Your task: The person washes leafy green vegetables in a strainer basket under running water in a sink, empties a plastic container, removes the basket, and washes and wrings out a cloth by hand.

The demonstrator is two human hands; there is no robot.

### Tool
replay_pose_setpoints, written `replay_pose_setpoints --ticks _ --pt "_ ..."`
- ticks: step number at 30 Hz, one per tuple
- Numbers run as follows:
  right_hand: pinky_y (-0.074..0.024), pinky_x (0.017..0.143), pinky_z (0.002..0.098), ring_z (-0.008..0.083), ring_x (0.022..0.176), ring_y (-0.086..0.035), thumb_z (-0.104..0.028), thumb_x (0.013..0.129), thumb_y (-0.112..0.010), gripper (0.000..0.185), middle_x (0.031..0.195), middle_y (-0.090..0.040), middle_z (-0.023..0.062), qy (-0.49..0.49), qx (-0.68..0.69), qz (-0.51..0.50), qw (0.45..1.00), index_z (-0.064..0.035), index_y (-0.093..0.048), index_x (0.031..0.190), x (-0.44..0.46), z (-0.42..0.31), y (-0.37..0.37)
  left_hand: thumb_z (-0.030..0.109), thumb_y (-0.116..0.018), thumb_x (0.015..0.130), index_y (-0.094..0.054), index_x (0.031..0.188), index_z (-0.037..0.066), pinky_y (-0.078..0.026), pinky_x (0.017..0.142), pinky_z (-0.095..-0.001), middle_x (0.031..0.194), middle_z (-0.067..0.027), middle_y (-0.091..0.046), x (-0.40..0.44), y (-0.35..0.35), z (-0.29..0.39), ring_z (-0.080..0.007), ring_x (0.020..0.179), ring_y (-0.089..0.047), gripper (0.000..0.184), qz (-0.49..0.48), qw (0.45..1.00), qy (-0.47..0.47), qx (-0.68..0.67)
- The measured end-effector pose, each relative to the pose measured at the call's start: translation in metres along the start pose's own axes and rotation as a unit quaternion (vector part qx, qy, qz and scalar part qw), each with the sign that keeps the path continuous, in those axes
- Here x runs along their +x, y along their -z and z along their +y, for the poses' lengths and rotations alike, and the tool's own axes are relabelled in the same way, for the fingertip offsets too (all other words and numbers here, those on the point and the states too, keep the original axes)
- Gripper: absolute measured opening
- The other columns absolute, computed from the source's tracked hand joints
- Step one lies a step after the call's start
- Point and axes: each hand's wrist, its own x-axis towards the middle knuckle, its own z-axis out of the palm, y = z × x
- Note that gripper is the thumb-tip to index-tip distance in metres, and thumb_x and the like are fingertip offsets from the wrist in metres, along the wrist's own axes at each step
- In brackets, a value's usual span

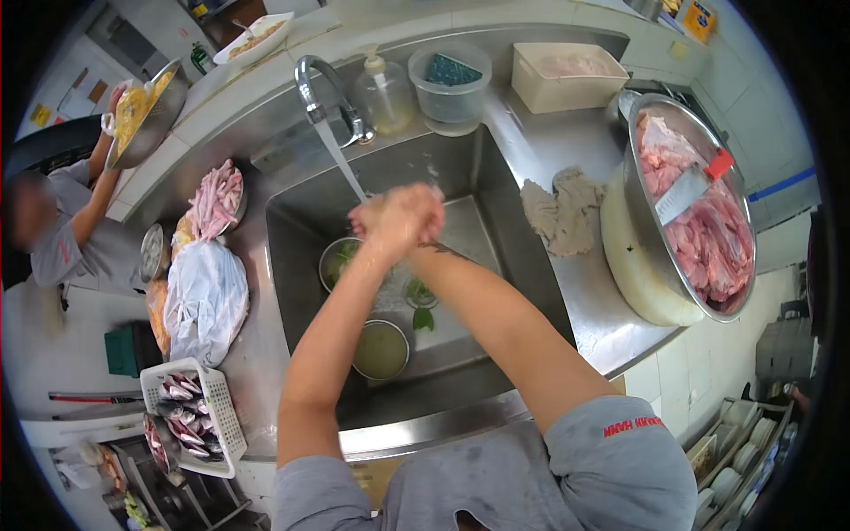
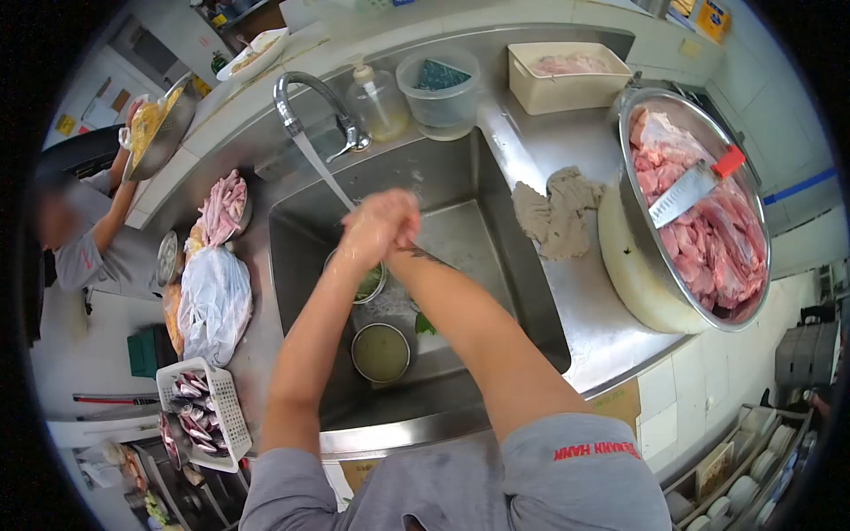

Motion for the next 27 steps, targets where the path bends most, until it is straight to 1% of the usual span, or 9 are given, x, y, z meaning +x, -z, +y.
replay_pose_setpoints --ticks 2,6,8,10,11,13,16,22,27 --pt "-0.0463 0.057 0.0308 0.0193 0.063 -0.058 -0.015 0.072 -0.06 0.014 0.073 -0.057 0.0089 0.039 -0.195 -0.022 0.98 -0.007 -0.06 0.083 -0.004 0.004 0.004 0.015 -0.052 0.081 -0.059 0.082 0.009 -0.042 0.052 -0.0221 0.065 -0.0018 -0.054 -0.003 -0.015 -0.029 -0.0122 0.06 -0.053 0.009 -0.003 0.982 -0.163 0.095" --pt "-0.0478 0.069 0.0424 0.0294 0.078 -0.061 -0.024 0.075 -0.061 0.022 0.079 -0.062 0.0155 0.152 -0.619 0.015 0.77 -0.0081 -0.062 0.09 0.01 0.003 0.05 0.023 -0.05 0.087 -0.057 0.08 0.006 -0.04 0.051 -0.0227 0.068 -0.002 -0.053 0.029 0.029 -0.062 -0.011 0.057 -0.05 0.02 0.19 0.965 0.064 -0.168" --pt "-0.0488 0.075 0.0413 0.0261 0.098 -0.058 -0.026 0.073 -0.063 0.022 0.101 -0.06 0.0146 0.044 -0.586 0.057 0.807 -0.0136 -0.066 0.092 -0.058 -0.075 0.065 0.029 -0.044 0.092 -0.052 0.075 0.007 -0.036 0.048 -0.0237 0.066 -0.0022 -0.05 0.034 0.039 -0.068 -0.0102 0.054 -0.044 0.029 0.209 0.933 0.135 -0.26" --pt "-0.0457 0.08 0.0469 0.034 0.103 -0.054 -0.03 0.075 -0.063 0.033 0.105 -0.059 0.0163 0.152 -0.706 0.226 0.654 -0.0136 -0.062 0.103 -0.103 -0.109 0.108 0.03 -0.044 0.092 -0.049 0.072 0.008 -0.033 0.044 -0.0235 0.063 -0.0015 -0.047 0.036 0.04 -0.06 -0.0092 0.05 -0.039 0.03 0.153 0.916 0.142 -0.343" --pt "-0.0416 0.084 0.0504 0.0362 0.106 -0.049 -0.031 0.074 -0.064 0.042 0.11 -0.054 0.0165 0.131 -0.668 0.307 0.665 -0.0076 -0.057 0.109 -0.127 -0.126 0.124 0.031 -0.044 0.092 -0.047 0.07 0.009 -0.031 0.042 -0.0234 0.061 -0.0012 -0.046 0.036 0.04 -0.058 -0.0088 0.048 -0.037 0.031 0.125 0.904 0.148 -0.382" --pt "-0.0387 0.085 0.0501 0.0361 0.102 -0.049 -0.03 0.074 -0.064 0.043 0.106 -0.053 0.0195 0.222 -0.683 0.543 0.436 -0.0027 -0.054 0.106 -0.136 -0.095 0.191 0.029 -0.045 0.092 -0.044 0.068 0.01 -0.028 0.039 -0.023 0.059 -0.0007 -0.043 0.047 0.042 -0.059 -0.0083 0.044 -0.033 0.03 0.134 0.871 0.14 -0.451" --pt "-0.0385 0.084 0.046 0.0367 0.094 -0.051 -0.027 0.075 -0.063 0.036 0.096 -0.054 0.0215 0.233 -0.702 0.48 0.471 -0.0021 -0.055 0.099 -0.143 -0.063 0.207 0.026 -0.046 0.092 -0.04 0.066 0.011 -0.022 0.035 -0.0226 0.056 0.0 -0.039 0.057 0.042 -0.059 -0.0078 0.04 -0.027 0.03 0.159 0.821 0.127 -0.534" --pt "-0.0429 0.077 0.0375 0.0299 0.088 -0.055 -0.007 0.074 -0.06 0.021 0.092 -0.056 0.0167 0.272 -0.225 0.216 0.91 -0.0034 -0.052 0.092 -0.08 -0.044 0.111 0.03 -0.054 0.087 -0.055 0.099 0.003 -0.046 0.067 -0.0282 0.09 -0.0047 -0.057 0.046 0.012 -0.075 -0.0131 0.079 -0.054 0.029 0.115 0.972 0.123 -0.164" --pt "-0.0421 0.078 0.03 0.0163 0.087 -0.052 -0.001 0.07 -0.061 0.039 0.094 -0.055 0.0068 0.188 -0.25 0.015 0.95 -0.0055 -0.048 0.107 -0.041 -0.033 0.065 0.028 -0.059 0.084 -0.056 0.094 0.004 -0.044 0.067 -0.0285 0.086 -0.0043 -0.056 0.023 0.028 -0.089 -0.0149 0.076 -0.053 0.026 0.067 0.945 0.162 -0.277"
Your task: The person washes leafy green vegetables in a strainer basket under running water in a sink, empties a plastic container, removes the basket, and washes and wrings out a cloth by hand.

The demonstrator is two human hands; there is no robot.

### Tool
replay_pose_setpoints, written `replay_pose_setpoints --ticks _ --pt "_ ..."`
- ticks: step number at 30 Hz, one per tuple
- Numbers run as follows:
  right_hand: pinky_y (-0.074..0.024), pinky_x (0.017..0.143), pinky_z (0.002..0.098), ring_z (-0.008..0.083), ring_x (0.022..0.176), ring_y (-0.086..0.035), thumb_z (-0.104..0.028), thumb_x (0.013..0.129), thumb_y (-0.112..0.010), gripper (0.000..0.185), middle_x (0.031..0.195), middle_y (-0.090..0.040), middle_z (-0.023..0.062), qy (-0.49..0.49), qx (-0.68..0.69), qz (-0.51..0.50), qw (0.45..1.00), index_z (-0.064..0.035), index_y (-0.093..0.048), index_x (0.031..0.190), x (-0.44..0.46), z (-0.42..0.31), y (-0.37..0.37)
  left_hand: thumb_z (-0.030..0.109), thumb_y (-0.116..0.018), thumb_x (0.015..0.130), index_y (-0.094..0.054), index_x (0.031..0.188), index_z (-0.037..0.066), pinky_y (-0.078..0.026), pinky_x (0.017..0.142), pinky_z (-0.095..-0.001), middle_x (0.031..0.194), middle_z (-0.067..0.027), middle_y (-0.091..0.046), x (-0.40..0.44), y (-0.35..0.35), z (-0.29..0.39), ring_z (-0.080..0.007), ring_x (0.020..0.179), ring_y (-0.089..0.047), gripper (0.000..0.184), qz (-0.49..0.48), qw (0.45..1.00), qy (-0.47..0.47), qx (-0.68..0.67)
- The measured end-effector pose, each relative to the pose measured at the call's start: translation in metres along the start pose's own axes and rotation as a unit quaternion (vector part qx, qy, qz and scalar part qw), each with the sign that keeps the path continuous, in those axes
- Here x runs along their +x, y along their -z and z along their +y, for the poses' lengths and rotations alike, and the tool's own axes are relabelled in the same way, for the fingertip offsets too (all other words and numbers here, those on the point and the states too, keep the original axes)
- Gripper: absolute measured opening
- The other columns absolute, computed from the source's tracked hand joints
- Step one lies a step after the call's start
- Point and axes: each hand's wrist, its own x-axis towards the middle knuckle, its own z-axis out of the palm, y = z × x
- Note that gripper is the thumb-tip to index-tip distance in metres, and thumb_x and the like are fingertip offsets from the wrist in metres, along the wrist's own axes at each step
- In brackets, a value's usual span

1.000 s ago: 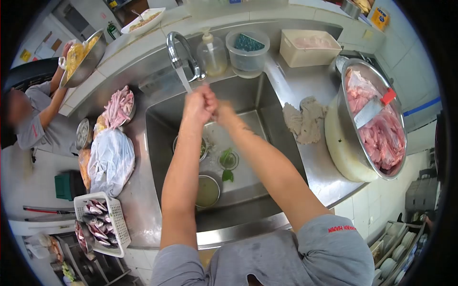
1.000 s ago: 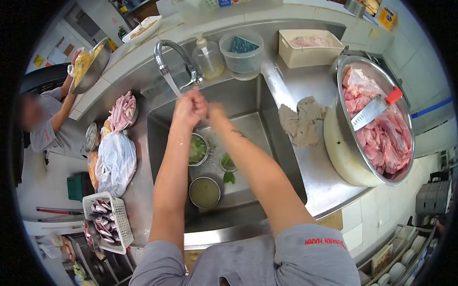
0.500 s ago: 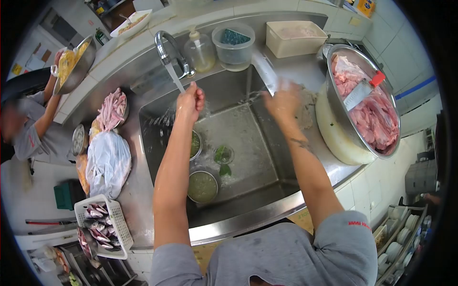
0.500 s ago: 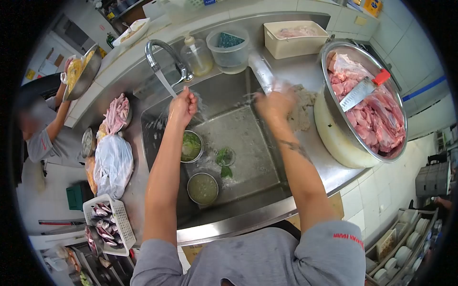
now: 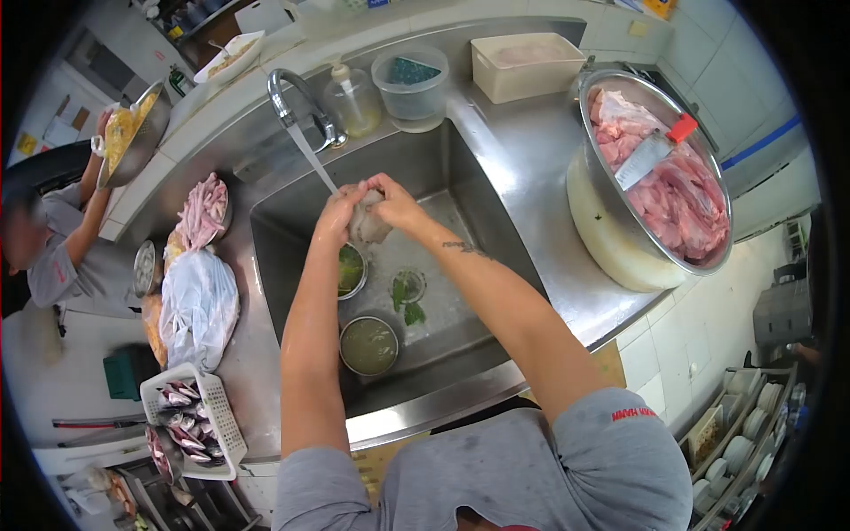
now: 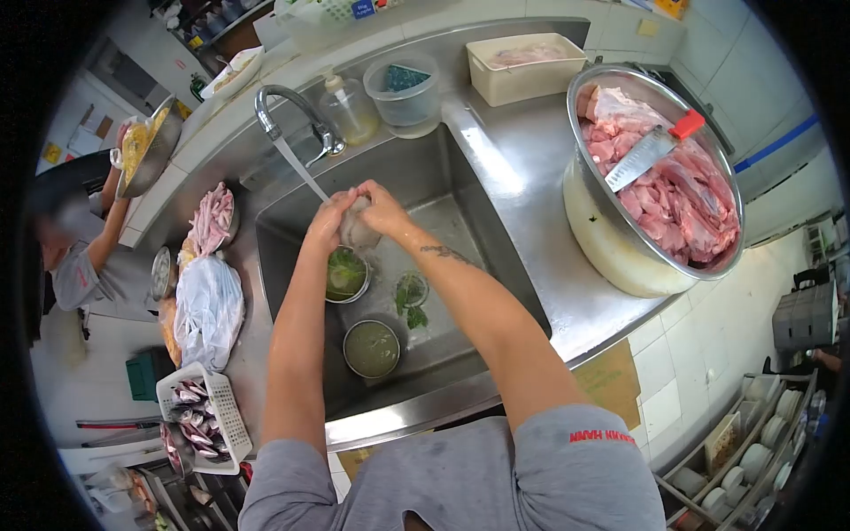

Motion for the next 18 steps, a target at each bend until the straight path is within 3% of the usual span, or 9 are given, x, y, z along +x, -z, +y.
replay_pose_setpoints --ticks 3,5,6,9,12,14,15,16,18 --pt "-0.0439 0.078 0.0346 0.0281 0.088 -0.057 -0.011 0.065 -0.06 0.031 0.09 -0.06 0.0164 -0.006 -0.151 0.018 0.988 -0.0036 -0.057 0.095 0.006 -0.006 0.013 0.021 -0.061 0.08 -0.056 0.083 0.004 -0.04 0.063 -0.0291 0.077 -0.0045 -0.054 -0.01 0.013 0.01 -0.0147 0.071 -0.051 0.018 0.013 0.977 -0.058 0.204" --pt "-0.0451 0.076 0.0379 0.0353 0.088 -0.058 -0.016 0.062 -0.06 0.03 0.09 -0.062 0.0204 -0.057 -0.202 0.026 0.977 -0.0039 -0.062 0.089 0.005 -0.027 0.022 0.022 -0.061 0.079 -0.056 0.082 0.004 -0.04 0.063 -0.0286 0.076 -0.0038 -0.053 -0.026 0.007 0.032 -0.0142 0.071 -0.05 0.019 -0.009 0.951 -0.024 0.309" --pt "-0.0453 0.075 0.0375 0.034 0.086 -0.058 -0.016 0.061 -0.06 0.03 0.089 -0.062 0.0199 -0.047 -0.203 -0.005 0.978 -0.0033 -0.061 0.088 0.006 -0.033 0.023 0.023 -0.062 0.078 -0.056 0.081 0.004 -0.039 0.063 -0.0284 0.076 -0.0035 -0.053 -0.028 0.007 0.038 -0.014 0.071 -0.05 0.02 -0.019 0.932 -0.008 0.361" --pt "-0.0454 0.071 0.0354 0.029 0.082 -0.059 -0.014 0.059 -0.061 0.03 0.083 -0.062 0.0174 -0.027 -0.167 -0.081 0.982 -0.0018 -0.06 0.086 0.009 -0.047 0.026 0.021 -0.061 0.076 -0.055 0.074 0.004 -0.039 0.062 -0.0284 0.07 -0.0028 -0.051 -0.004 0.027 0.023 -0.0136 0.069 -0.049 0.018 -0.046 0.958 -0.082 0.272" --pt "-0.0451 0.067 0.0321 0.0226 0.076 -0.057 -0.013 0.057 -0.062 0.032 0.078 -0.059 0.0124 -0.032 -0.069 -0.107 0.991 -0.0013 -0.058 0.087 0.018 -0.056 0.03 0.019 -0.06 0.072 -0.06 0.081 0.003 -0.041 0.067 -0.0311 0.076 -0.0063 -0.058 0.006 0.029 0.009 -0.0172 0.076 -0.055 0.018 0.009 0.991 -0.042 0.127" --pt "-0.0448 0.064 0.0313 0.0192 0.072 -0.055 -0.013 0.057 -0.063 0.038 0.078 -0.056 0.0089 -0.043 -0.019 -0.1 0.994 -0.0015 -0.056 0.093 0.032 -0.063 0.043 0.02 -0.061 0.074 -0.06 0.092 0.001 -0.042 0.073 -0.031 0.087 -0.0091 -0.06 0.007 0.02 -0.004 -0.0193 0.084 -0.056 0.027 0.039 0.986 -0.029 0.159" --pt "-0.0458 0.062 0.0338 0.0201 0.07 -0.055 -0.015 0.059 -0.064 0.044 0.082 -0.056 0.0096 -0.078 0.053 -0.003 0.996 -0.0015 -0.053 0.099 0.039 -0.068 0.05 0.021 -0.061 0.075 -0.06 0.097 -0.001 -0.042 0.075 -0.0309 0.093 -0.0105 -0.06 0.002 0.012 -0.005 -0.0203 0.088 -0.056 0.031 0.054 0.982 -0.023 0.177" --pt "-0.0468 0.059 0.0363 0.021 0.069 -0.054 -0.017 0.062 -0.065 0.05 0.086 -0.055 0.0103 -0.112 0.125 0.092 0.982 -0.0015 -0.05 0.106 0.046 -0.073 0.06 0.023 -0.061 0.075 -0.057 0.103 -0.003 -0.042 0.08 -0.0319 0.098 -0.0142 -0.06 -0.003 0.008 -0.003 -0.0234 0.093 -0.056 0.039 0.019 0.957 -0.015 0.29" --pt "-0.0504 0.056 0.0422 0.026 0.071 -0.055 -0.021 0.066 -0.066 0.055 0.091 -0.053 0.0125 -0.167 0.265 0.179 0.933 0.0007 -0.043 0.111 0.069 -0.081 0.096 0.026 -0.062 0.074 -0.052 0.115 -0.007 -0.041 0.089 -0.0341 0.107 -0.0217 -0.059 -0.023 -0.006 0.017 -0.0297 0.104 -0.055 0.053 -0.051 0.865 0.004 0.499"
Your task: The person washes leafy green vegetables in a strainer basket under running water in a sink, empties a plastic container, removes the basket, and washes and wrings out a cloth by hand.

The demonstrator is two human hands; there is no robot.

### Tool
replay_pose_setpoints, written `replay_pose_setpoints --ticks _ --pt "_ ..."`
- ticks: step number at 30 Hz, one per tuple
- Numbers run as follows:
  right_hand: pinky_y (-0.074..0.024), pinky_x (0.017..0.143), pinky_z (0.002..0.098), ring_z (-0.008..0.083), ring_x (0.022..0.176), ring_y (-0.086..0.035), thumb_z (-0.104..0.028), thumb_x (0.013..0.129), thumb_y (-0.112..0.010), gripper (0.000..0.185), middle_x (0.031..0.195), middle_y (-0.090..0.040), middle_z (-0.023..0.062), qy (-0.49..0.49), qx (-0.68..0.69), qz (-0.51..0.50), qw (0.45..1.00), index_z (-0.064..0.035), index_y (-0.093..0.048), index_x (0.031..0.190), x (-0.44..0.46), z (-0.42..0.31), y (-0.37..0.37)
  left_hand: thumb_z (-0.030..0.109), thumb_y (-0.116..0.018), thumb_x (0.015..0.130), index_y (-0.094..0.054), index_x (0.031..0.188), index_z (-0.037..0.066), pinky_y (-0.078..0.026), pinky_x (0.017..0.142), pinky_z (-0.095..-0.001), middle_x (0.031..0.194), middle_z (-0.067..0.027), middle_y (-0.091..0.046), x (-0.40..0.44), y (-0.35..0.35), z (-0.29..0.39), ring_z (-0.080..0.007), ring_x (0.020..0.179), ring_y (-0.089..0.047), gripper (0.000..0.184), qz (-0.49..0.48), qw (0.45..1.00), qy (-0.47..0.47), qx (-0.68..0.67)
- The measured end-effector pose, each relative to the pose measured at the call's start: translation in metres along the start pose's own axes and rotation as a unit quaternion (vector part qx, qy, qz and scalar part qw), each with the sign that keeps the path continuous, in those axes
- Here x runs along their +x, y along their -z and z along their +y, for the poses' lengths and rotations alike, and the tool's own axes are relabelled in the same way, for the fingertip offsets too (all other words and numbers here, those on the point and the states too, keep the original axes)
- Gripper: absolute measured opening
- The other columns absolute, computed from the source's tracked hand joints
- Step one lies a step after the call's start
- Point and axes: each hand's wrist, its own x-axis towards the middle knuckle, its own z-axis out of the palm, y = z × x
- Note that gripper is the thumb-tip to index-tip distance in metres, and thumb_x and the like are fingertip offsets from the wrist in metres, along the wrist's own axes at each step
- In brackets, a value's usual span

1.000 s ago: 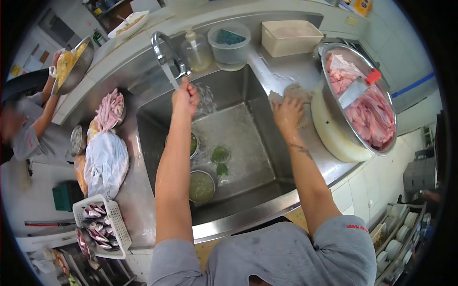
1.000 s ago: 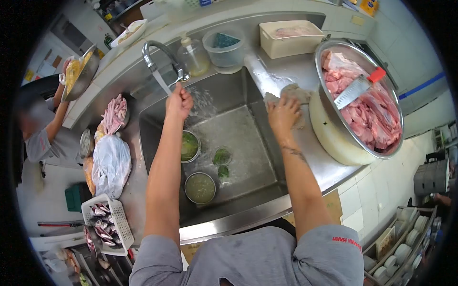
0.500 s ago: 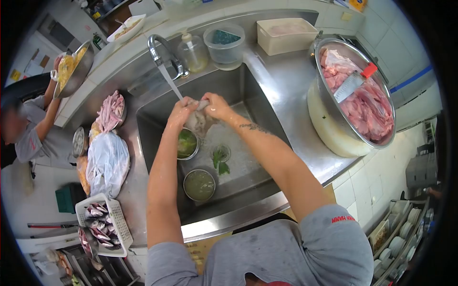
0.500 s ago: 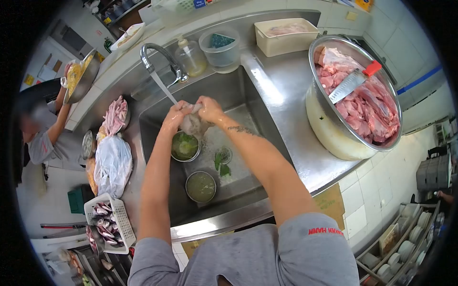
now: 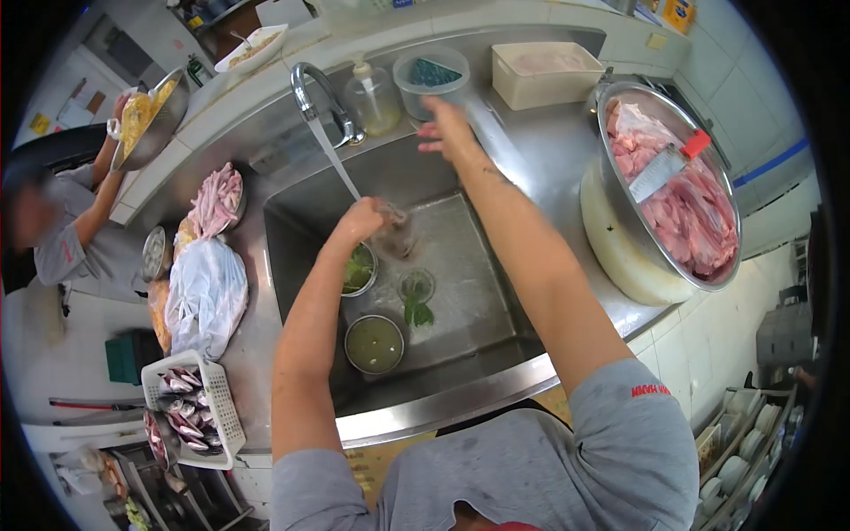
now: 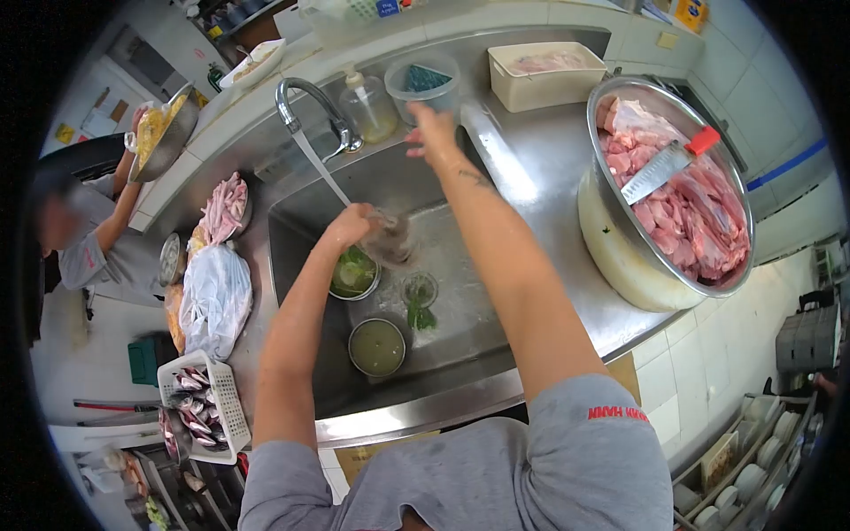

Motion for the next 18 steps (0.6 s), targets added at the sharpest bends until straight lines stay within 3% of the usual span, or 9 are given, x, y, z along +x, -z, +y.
replay_pose_setpoints --ticks 4,6,7,10,13,15,16,17,18 --pt "-0.0551 0.063 0.0481 0.037 0.083 -0.057 -0.017 0.071 -0.06 0.055 0.11 -0.044 0.0202 -0.059 0.062 0.021 0.996 0.0036 -0.037 0.116 0.039 -0.035 0.007 0.028 -0.057 0.083 -0.05 0.115 -0.007 -0.043 0.085 -0.0345 0.102 -0.0217 -0.06 0.026 -0.03 -0.034 -0.0302 0.096 -0.058 0.047 0.221 0.967 -0.04 -0.123" --pt "-0.0556 0.068 0.0507 0.0424 0.094 -0.054 -0.011 0.072 -0.056 0.059 0.122 -0.035 0.0228 -0.072 0.067 -0.057 0.994 0.0035 -0.029 0.123 0.055 -0.034 0.01 0.026 -0.053 0.087 -0.041 0.125 -0.005 -0.041 0.089 -0.0337 0.117 -0.019 -0.052 0.018 -0.023 -0.023 -0.0272 0.106 -0.053 0.05 0.209 0.957 0.009 -0.2" --pt "-0.0556 0.069 0.053 0.0444 0.102 -0.049 0.003 0.071 -0.047 0.066 0.133 -0.021 0.0223 -0.075 0.095 -0.04 0.992 0.0026 -0.016 0.129 0.058 -0.031 0.009 0.025 -0.051 0.089 -0.036 0.13 -0.004 -0.04 0.091 -0.0333 0.125 -0.0176 -0.048 0.014 -0.021 -0.019 -0.0256 0.11 -0.05 0.052 0.198 0.95 0.035 -0.237" --pt "-0.0541 0.071 0.0524 0.0399 0.101 -0.048 0.012 0.066 -0.04 0.08 0.134 -0.021 0.0185 -0.055 0.226 -0.121 0.965 -0.0066 -0.005 0.135 0.073 0.024 0.037 0.023 -0.049 0.09 -0.042 0.126 -0.001 -0.043 0.084 -0.033 0.111 -0.0117 -0.055 0.037 -0.038 -0.028 -0.0217 0.098 -0.054 0.044 0.222 0.799 0.022 -0.558" --pt "-0.0484 0.078 0.0541 0.0322 0.103 -0.049 0.016 0.063 -0.037 0.1 0.135 -0.023 0.0193 0.064 0.123 -0.094 0.986 -0.028 0.009 0.14 -0.015 0.037 0.015 0.02 -0.046 0.092 -0.033 0.132 0.002 -0.044 0.082 -0.0331 0.118 -0.009 -0.051 0.058 -0.049 -0.022 -0.02 0.102 -0.052 0.046 0.242 0.738 0.007 -0.63" --pt "-0.048 0.079 0.054 0.0313 0.104 -0.048 0.015 0.065 -0.037 0.098 0.134 -0.025 0.0186 0.072 0.141 -0.094 0.983 -0.027 0.008 0.141 -0.036 0.059 0.009 0.021 -0.041 0.093 -0.035 0.129 0.002 -0.044 0.085 -0.0368 0.117 -0.0104 -0.051 0.062 -0.054 -0.009 -0.0222 0.103 -0.052 0.041 0.261 0.713 0.024 -0.65" --pt "-0.0478 0.079 0.0539 0.0308 0.105 -0.048 0.015 0.066 -0.037 0.096 0.134 -0.025 0.0183 0.08 0.148 -0.097 0.981 -0.0265 0.007 0.141 -0.043 0.066 0.005 0.022 -0.041 0.093 -0.037 0.126 0.002 -0.044 0.085 -0.0382 0.116 -0.0106 -0.051 0.064 -0.054 0.001 -0.0231 0.103 -0.052 0.039 0.257 0.671 0.033 -0.694" --pt "-0.0467 0.085 0.0448 0.0309 0.11 -0.045 0.013 0.067 -0.037 0.092 0.136 -0.025 0.0174 0.091 0.147 -0.096 0.98 -0.0241 0.004 0.142 -0.055 0.07 0.002 0.022 -0.041 0.092 -0.04 0.123 0.002 -0.045 0.085 -0.0396 0.115 -0.0108 -0.051 0.067 -0.056 0.007 -0.0241 0.103 -0.052 0.036 0.251 0.627 0.043 -0.737" --pt "-0.039 0.094 0.0348 0.0305 0.119 -0.037 0.013 0.068 -0.037 0.09 0.139 -0.021 0.0173 0.178 0.072 -0.084 0.978 -0.02 0.001 0.143 -0.049 0.088 0.002 0.022 -0.041 0.092 -0.042 0.12 0.002 -0.045 0.085 -0.041 0.114 -0.011 -0.052 0.073 -0.059 0.008 -0.025 0.103 -0.052 0.034 0.243 0.579 0.053 -0.777"
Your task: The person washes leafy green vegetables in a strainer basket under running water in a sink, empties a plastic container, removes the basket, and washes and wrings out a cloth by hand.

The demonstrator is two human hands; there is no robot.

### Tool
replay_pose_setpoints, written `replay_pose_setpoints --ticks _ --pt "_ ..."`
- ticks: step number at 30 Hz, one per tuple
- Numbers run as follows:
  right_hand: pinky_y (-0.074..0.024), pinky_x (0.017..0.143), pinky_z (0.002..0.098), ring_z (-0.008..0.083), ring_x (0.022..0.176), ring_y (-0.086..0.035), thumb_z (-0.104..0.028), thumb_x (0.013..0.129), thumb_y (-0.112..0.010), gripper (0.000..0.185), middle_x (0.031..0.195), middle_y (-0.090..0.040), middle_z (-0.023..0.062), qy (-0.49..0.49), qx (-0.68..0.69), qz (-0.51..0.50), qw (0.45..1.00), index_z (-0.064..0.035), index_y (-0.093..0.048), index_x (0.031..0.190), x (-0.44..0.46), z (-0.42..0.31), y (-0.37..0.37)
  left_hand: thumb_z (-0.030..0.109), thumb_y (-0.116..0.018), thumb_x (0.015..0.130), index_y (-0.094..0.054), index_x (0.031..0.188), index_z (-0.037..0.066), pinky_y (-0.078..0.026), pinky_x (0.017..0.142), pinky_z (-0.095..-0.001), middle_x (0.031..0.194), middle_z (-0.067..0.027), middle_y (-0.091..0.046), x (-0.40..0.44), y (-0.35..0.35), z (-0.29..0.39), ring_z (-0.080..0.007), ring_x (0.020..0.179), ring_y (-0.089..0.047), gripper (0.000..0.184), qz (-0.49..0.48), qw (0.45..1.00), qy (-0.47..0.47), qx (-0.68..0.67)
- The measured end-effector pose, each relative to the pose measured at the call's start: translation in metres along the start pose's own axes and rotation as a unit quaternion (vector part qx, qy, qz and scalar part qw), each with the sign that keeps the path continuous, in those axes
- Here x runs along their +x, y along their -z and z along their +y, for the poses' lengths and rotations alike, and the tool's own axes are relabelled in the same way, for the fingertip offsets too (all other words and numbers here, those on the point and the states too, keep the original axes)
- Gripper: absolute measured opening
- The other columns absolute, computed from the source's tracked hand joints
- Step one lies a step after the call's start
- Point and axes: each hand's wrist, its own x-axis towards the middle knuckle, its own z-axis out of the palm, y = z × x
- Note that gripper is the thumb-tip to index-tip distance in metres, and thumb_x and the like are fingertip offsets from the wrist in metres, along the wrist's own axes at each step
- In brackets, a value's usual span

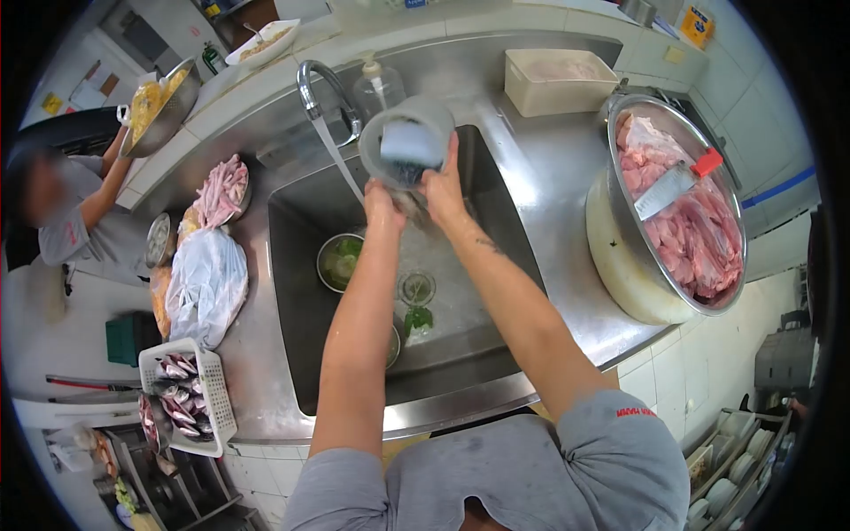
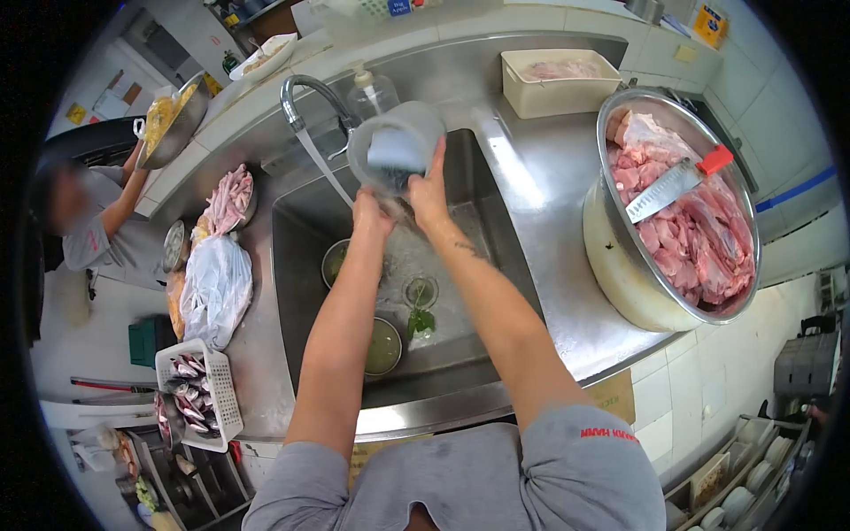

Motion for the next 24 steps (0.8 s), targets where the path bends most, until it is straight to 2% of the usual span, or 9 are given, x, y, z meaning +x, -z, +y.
replay_pose_setpoints --ticks 2,4,7,13,17,18,21,23,24 --pt "-0.0483 0.078 0.0343 0.0237 0.096 -0.051 0.014 0.069 -0.038 0.092 0.132 -0.029 0.0162 0.066 -0.072 -0.008 0.995 -0.0254 0.0 0.142 -0.006 0.017 0.004 0.02 -0.038 0.09 -0.045 0.114 0.001 -0.043 0.088 -0.047 0.117 -0.0135 -0.05 0.004 -0.006 0.001 -0.0304 0.105 -0.051 0.032 -0.018 0.998 0.026 -0.048" --pt "-0.0349 0.092 0.0298 0.0273 0.117 -0.034 0.013 0.069 -0.037 0.088 0.139 -0.02 0.0161 0.08 -0.069 0.003 0.994 -0.0196 -0.002 0.143 -0.01 0.02 0.001 0.018 -0.031 0.091 -0.043 0.118 -0.001 -0.038 0.093 -0.0504 0.123 -0.0161 -0.046 -0.003 -0.007 0.003 -0.0343 0.11 -0.047 0.036 -0.004 0.999 0.022 -0.034" --pt "-0.0358 0.096 0.0322 0.03 0.126 -0.03 0.012 0.069 -0.037 0.088 0.142 -0.017 0.0156 0.041 0.0 0.034 0.999 -0.0176 0.0 0.143 -0.007 0.012 -0.008 0.017 -0.033 0.09 -0.044 0.117 -0.001 -0.038 0.093 -0.0498 0.122 -0.0168 -0.046 -0.006 -0.011 0.019 -0.0341 0.11 -0.047 0.034 -0.025 0.998 0.052 -0.011" --pt "-0.0525 0.078 0.0469 0.0253 0.096 -0.047 0.013 0.068 -0.039 0.097 0.123 -0.033 0.0148 -0.069 0.144 0.08 0.984 -0.0214 0.019 0.138 0.027 -0.045 -0.022 -0.005 -0.048 0.076 -0.053 0.109 0.002 -0.047 0.07 -0.0326 0.093 -0.0083 -0.06 0.006 -0.007 0.06 -0.0197 0.078 -0.058 0.034 -0.09 0.979 -0.046 0.174" --pt "-0.0562 0.073 0.0439 0.0232 0.077 -0.05 0.014 0.069 -0.044 0.103 0.112 -0.04 0.0166 -0.116 0.128 0.145 0.974 -0.0201 0.031 0.132 0.091 -0.059 -0.003 -0.001 -0.054 0.078 -0.056 0.104 -0.002 -0.048 0.07 -0.0329 0.092 -0.0095 -0.061 0.015 -0.006 0.082 -0.0209 0.079 -0.059 0.026 -0.133 0.92 -0.119 0.348" --pt "-0.0554 0.075 0.0497 0.0403 0.1 -0.048 0.011 0.071 -0.049 0.088 0.124 -0.029 0.0247 -0.117 0.142 0.177 0.967 -0.0054 0.013 0.132 0.096 -0.068 -0.005 0.0 -0.056 0.076 -0.056 0.104 -0.002 -0.047 0.07 -0.0321 0.091 -0.0105 -0.061 0.01 -0.01 0.088 -0.0207 0.08 -0.059 0.028 -0.098 0.916 -0.135 0.365" --pt "-0.0544 0.069 0.0428 0.0351 0.089 -0.054 0.004 0.073 -0.055 0.087 0.116 -0.04 0.0231 -0.092 0.184 0.107 0.973 -0.0041 0.006 0.134 0.125 -0.064 0.016 0.003 -0.061 0.073 -0.059 0.103 -0.004 -0.046 0.068 -0.0319 0.087 -0.0121 -0.061 -0.022 -0.02 0.11 -0.021 0.076 -0.059 0.032 -0.079 0.895 -0.137 0.418" --pt "-0.0536 0.057 0.0361 0.027 0.077 -0.058 -0.004 0.075 -0.061 0.101 0.108 -0.048 0.0205 -0.008 0.143 0.115 0.983 -0.0117 0.019 0.136 0.112 -0.064 0.019 0.0 -0.06 0.073 -0.053 0.109 -0.006 -0.047 0.069 -0.0324 0.091 -0.0126 -0.06 -0.024 -0.019 0.119 -0.0219 0.078 -0.059 0.037 -0.067 0.882 -0.143 0.444" --pt "-0.0502 0.053 0.0343 0.0254 0.073 -0.057 -0.008 0.077 -0.059 0.079 0.104 -0.051 0.0187 -0.016 0.067 0.121 0.99 -0.0073 -0.003 0.133 0.106 -0.05 0.027 -0.001 -0.06 0.074 -0.051 0.112 -0.007 -0.047 0.07 -0.0326 0.093 -0.0129 -0.06 -0.035 -0.025 0.122 -0.0224 0.079 -0.059 0.04 -0.064 0.876 -0.145 0.456"
